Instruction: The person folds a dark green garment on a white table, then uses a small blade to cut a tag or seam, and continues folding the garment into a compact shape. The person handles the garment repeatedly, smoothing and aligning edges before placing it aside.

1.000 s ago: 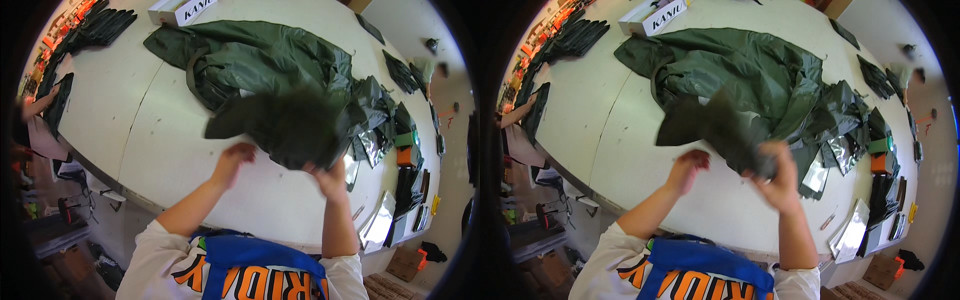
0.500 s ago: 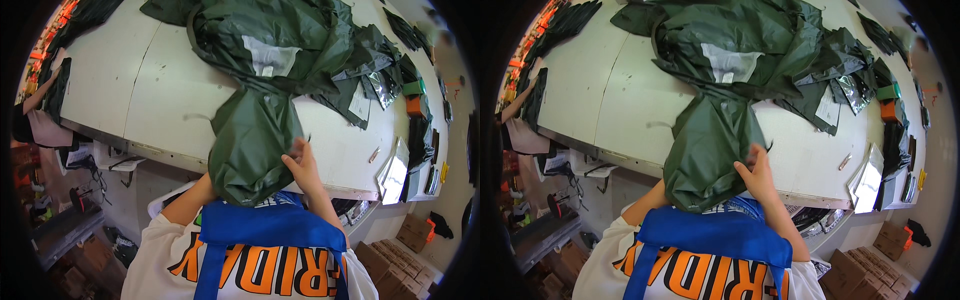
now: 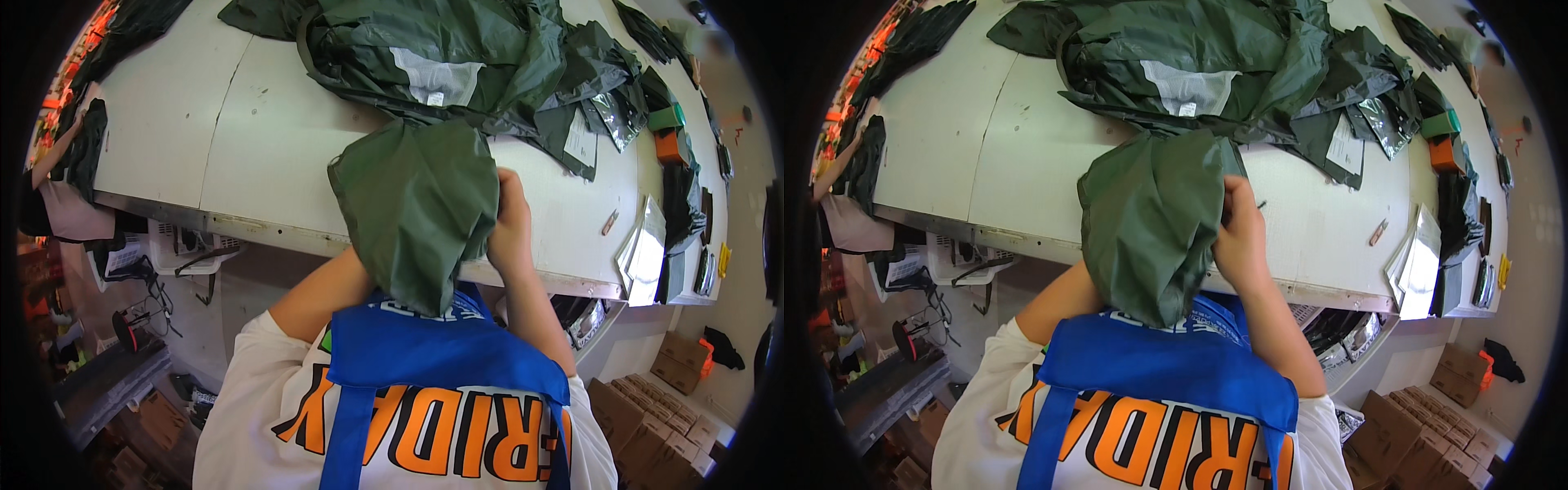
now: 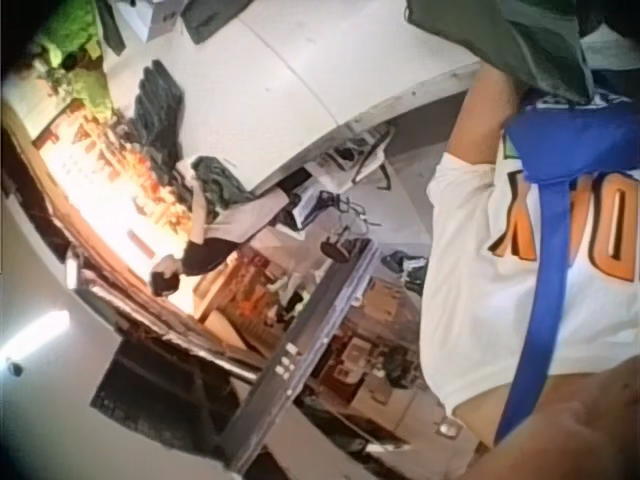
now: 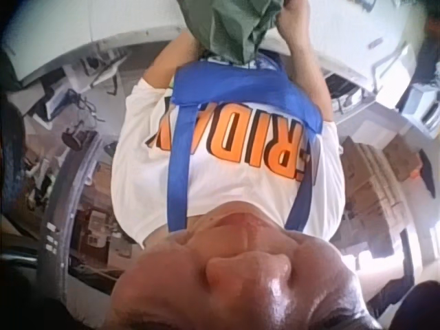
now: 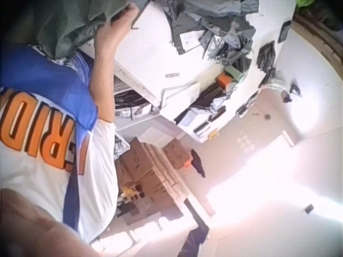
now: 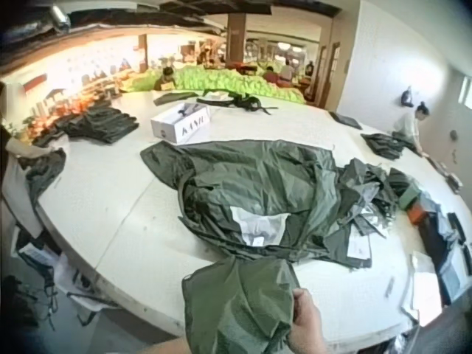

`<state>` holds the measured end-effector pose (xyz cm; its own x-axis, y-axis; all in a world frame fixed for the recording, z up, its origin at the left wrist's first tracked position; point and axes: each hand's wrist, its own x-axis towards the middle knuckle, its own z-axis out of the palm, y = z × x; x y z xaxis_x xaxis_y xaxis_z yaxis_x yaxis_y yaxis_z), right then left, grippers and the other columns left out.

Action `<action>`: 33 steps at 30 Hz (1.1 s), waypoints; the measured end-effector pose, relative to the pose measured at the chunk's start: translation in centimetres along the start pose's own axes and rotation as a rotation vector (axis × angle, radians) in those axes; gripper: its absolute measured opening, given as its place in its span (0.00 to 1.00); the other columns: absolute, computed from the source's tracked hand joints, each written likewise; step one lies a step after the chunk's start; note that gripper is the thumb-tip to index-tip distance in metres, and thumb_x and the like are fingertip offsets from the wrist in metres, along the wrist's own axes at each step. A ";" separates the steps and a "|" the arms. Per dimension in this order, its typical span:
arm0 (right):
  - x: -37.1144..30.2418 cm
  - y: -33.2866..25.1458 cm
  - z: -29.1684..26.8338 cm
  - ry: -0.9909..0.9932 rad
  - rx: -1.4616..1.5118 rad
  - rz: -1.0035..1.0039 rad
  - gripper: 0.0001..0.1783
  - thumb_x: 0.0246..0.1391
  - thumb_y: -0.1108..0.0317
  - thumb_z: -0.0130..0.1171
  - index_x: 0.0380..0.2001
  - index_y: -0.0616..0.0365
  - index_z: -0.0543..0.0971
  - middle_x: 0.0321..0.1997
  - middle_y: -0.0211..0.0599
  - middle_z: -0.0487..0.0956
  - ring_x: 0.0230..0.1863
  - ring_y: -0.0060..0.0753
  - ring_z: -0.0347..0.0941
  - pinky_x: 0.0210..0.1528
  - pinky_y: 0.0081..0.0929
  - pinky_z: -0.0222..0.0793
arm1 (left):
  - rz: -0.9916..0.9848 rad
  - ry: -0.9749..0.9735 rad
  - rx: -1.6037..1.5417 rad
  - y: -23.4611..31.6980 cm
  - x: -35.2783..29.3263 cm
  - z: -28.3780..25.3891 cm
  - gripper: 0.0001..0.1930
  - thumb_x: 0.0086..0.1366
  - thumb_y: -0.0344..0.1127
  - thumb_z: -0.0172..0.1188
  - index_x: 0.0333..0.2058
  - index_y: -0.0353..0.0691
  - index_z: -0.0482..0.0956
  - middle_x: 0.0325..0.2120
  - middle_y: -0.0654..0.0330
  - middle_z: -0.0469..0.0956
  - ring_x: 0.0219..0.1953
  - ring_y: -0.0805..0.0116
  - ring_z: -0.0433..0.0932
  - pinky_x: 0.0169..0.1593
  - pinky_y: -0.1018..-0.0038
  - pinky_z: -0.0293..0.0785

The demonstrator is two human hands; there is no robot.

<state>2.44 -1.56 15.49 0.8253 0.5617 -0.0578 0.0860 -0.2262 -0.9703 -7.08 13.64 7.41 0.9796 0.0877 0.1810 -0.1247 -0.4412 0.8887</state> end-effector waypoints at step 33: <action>-7.9 16.2 -14.0 0.131 -0.397 -0.029 0.07 0.50 0.81 0.52 0.34 0.63 0.73 0.40 0.38 0.76 0.36 0.30 0.73 0.36 0.24 0.69 | -0.699 -0.088 -1.737 4.7 -10.5 5.2 0.23 0.63 0.29 0.52 0.56 0.28 0.63 0.55 0.42 0.68 0.61 0.44 0.64 0.65 0.51 0.59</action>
<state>5.10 -20.81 3.48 0.8813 0.4719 0.0240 0.2979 -0.5156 -0.8034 -17.13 5.97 7.46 0.9151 -0.2372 -0.3262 0.3047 0.9364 0.1739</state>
